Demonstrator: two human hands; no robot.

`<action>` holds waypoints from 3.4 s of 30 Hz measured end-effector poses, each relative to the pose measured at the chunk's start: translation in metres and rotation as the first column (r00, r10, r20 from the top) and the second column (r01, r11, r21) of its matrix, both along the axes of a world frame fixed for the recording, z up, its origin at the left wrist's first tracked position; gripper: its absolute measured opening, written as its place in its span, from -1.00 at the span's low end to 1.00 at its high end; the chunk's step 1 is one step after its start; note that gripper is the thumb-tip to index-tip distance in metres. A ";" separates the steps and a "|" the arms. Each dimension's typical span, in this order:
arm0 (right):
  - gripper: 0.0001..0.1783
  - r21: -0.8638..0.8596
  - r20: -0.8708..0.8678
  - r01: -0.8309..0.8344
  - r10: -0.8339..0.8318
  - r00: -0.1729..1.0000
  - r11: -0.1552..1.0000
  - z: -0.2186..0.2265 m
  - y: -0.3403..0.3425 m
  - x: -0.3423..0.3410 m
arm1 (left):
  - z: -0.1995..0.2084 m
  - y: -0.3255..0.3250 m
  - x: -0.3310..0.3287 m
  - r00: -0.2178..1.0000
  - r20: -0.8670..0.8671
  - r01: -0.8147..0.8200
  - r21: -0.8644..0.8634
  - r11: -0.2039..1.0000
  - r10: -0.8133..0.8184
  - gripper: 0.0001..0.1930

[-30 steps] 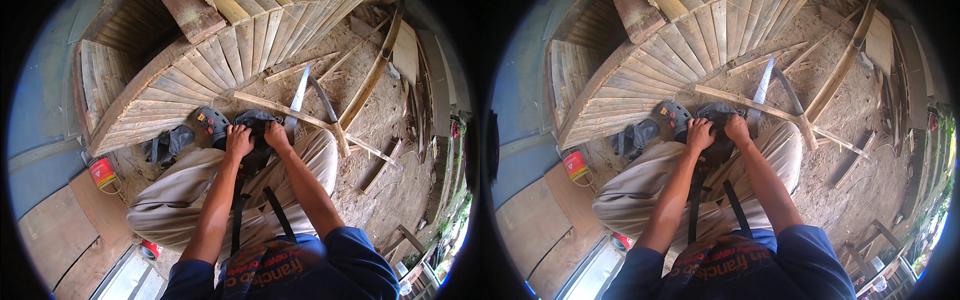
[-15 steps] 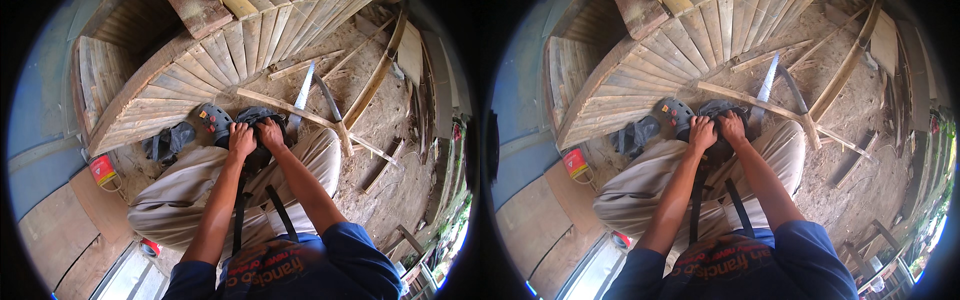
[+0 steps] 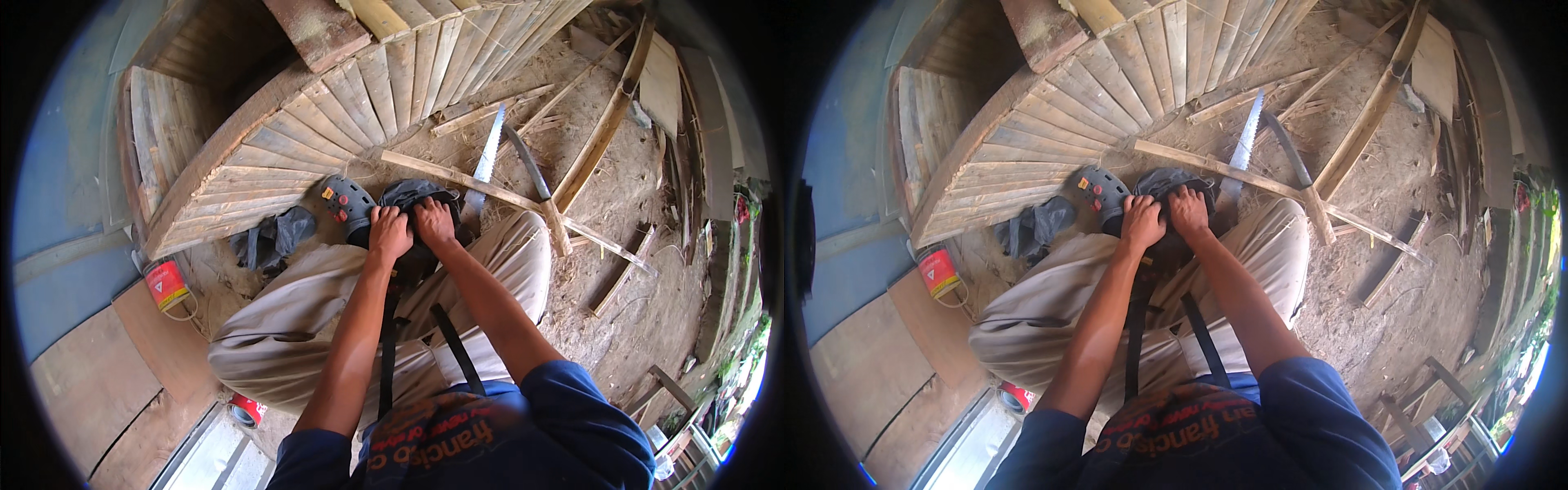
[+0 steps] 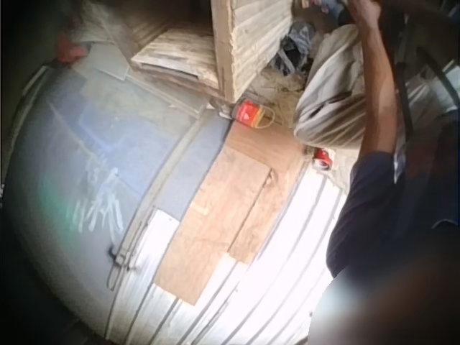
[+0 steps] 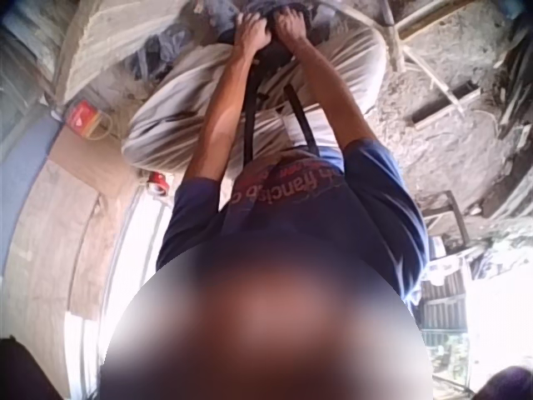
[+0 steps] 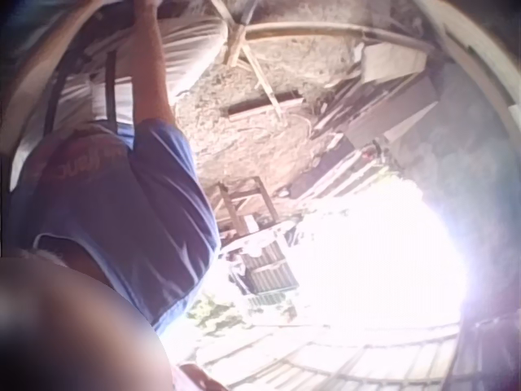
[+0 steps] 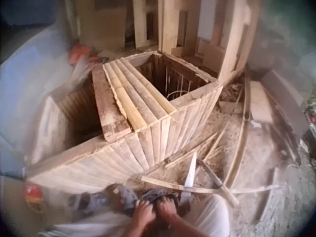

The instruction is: The person cuts a wooden stick with a hand saw, then uses a knife to shave and smooth the stick. The person places the stick into a wooden structure and taps it into place with a hammer.

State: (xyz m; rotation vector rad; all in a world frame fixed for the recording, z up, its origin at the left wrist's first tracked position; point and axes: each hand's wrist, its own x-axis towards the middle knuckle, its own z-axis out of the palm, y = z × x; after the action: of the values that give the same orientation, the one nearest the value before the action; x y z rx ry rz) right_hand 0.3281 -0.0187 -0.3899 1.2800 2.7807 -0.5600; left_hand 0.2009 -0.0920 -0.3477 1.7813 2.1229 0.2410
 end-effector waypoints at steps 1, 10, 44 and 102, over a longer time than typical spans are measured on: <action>-0.82 0.007 -0.034 0.011 -0.011 0.999 1.000 -0.001 0.001 0.001 | 0.000 0.000 0.000 1.000 0.007 0.000 -0.013 1.000 0.000 -0.76; -0.82 -0.215 -0.436 0.240 -0.313 0.844 0.947 0.024 0.010 0.003 | 0.011 0.006 -0.003 0.945 0.311 -0.179 0.241 0.954 0.099 -0.76; -0.56 -0.481 0.420 0.488 -0.296 0.858 0.729 -0.097 -0.074 0.002 | 0.065 -0.088 0.011 0.186 0.935 -0.738 -0.069 0.672 0.301 -0.83; -0.65 -0.905 -0.383 0.031 -0.845 0.372 0.424 0.155 -0.072 0.116 | 0.358 0.219 -0.055 0.941 0.296 -0.083 0.675 0.733 -0.165 -0.80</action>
State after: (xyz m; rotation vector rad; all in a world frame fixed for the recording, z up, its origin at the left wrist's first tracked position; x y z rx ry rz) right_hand 0.4439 -0.0910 -0.2346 1.8475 1.6599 -2.7603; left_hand 0.1459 0.1270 0.0106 1.9450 1.8466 1.3738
